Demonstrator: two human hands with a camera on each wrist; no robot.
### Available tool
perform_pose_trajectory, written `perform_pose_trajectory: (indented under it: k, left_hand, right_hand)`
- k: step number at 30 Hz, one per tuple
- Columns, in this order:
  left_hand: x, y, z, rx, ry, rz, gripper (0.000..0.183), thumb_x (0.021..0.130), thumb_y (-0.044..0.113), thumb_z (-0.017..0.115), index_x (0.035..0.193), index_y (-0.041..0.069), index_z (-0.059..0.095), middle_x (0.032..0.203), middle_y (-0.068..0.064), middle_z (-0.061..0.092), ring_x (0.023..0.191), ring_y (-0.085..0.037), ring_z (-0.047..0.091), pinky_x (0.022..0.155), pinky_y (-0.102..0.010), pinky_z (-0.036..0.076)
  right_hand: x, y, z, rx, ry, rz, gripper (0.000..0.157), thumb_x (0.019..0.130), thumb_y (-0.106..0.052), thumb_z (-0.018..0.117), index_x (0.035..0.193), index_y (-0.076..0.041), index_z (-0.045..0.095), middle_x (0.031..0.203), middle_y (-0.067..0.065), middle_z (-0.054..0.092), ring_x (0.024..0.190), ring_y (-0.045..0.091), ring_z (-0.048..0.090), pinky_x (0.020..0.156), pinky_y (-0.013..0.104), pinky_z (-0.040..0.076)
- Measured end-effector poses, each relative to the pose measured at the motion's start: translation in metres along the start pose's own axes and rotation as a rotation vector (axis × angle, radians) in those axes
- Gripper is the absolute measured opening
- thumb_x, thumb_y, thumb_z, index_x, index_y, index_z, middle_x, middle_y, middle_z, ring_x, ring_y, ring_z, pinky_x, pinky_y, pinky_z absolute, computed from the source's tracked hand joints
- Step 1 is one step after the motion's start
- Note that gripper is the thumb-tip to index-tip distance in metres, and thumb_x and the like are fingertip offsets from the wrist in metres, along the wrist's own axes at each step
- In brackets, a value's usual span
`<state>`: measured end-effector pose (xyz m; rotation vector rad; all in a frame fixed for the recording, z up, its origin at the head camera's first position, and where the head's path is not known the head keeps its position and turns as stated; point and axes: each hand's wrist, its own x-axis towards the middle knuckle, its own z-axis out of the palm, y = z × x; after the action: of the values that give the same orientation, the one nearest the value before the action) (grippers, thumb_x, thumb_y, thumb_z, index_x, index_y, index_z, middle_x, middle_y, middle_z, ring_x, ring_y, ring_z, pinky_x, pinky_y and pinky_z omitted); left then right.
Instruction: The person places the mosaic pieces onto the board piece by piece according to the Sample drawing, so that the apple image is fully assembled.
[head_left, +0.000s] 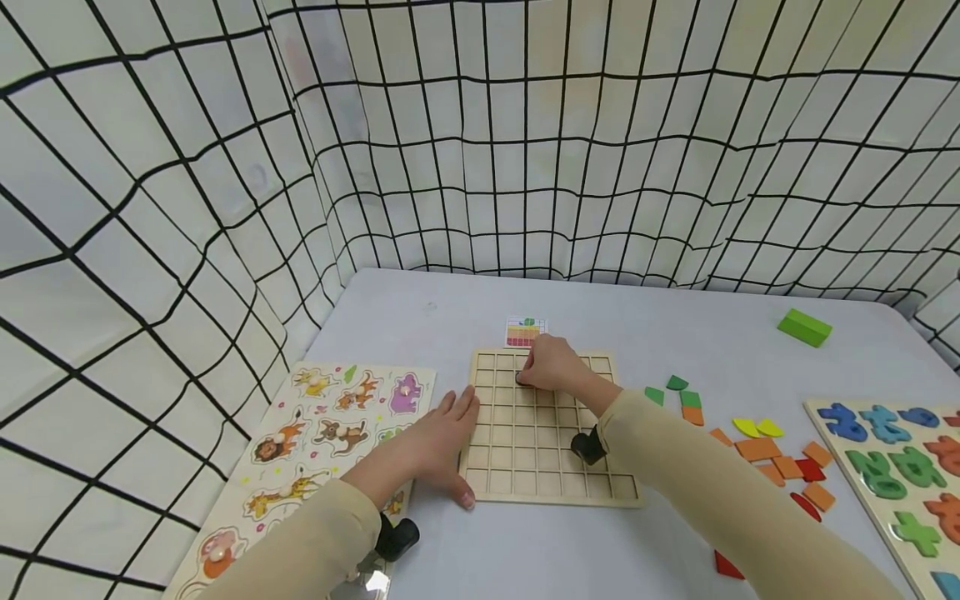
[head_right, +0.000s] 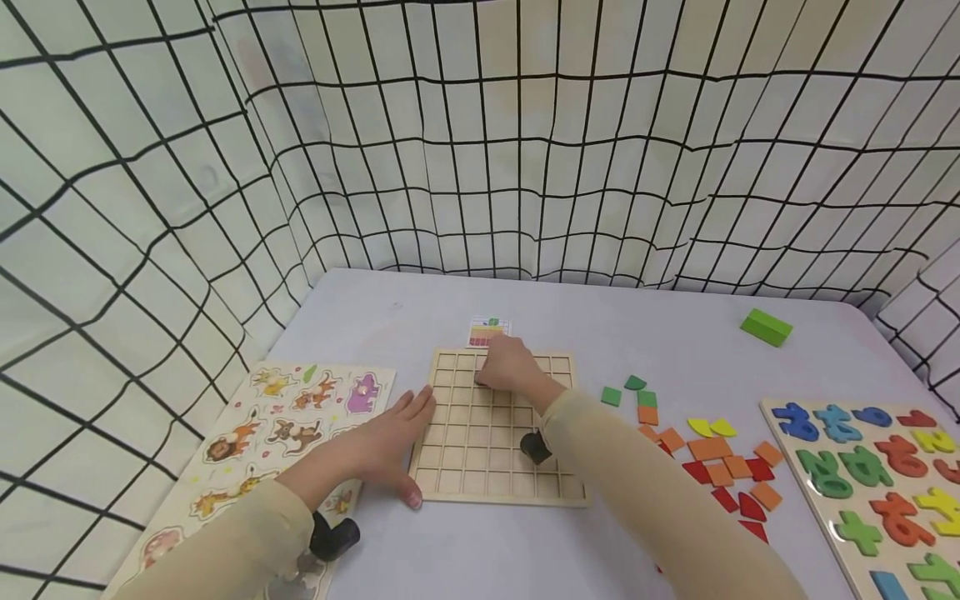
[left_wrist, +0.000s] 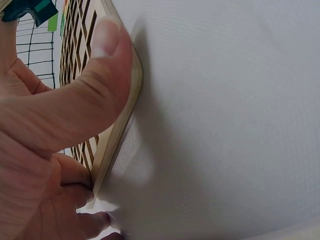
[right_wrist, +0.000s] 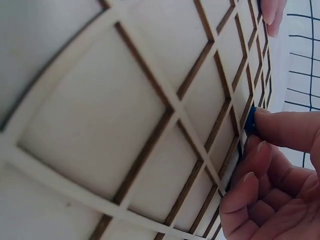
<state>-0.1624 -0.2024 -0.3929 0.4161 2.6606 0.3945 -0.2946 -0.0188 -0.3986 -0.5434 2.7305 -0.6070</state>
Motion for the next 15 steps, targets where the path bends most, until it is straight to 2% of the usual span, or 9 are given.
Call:
perform_pose_trajectory:
  k: [7,15]
  left_hand:
    - [0.000,0.003,-0.003,0.013,0.002,-0.002,0.131,0.064,0.040,0.098,0.159,-0.008,0.021,0.171,-0.023,0.010,0.157,-0.047,0.012,0.127,-0.054,0.024]
    - [-0.001,0.001,-0.001,0.011,0.003,-0.006,0.132,0.063,0.042,0.098,0.159,-0.007,0.021,0.171,-0.022,0.010,0.157,-0.047,0.012,0.127,-0.053,0.026]
  right_hand:
    - [-0.003,0.004,-0.001,0.028,-0.009,-0.007,0.015,0.095,-0.018,0.072,0.091,-0.005,0.079,0.086,0.006,0.074,0.072,0.015,0.059,0.066,0.026,0.050]
    - [-0.008,0.010,-0.007,0.131,-0.030,0.003,0.019,0.100,-0.017,0.066,0.090,-0.005,0.077,0.071,0.003,0.068,0.067,0.014,0.056,0.060,0.022,0.044]
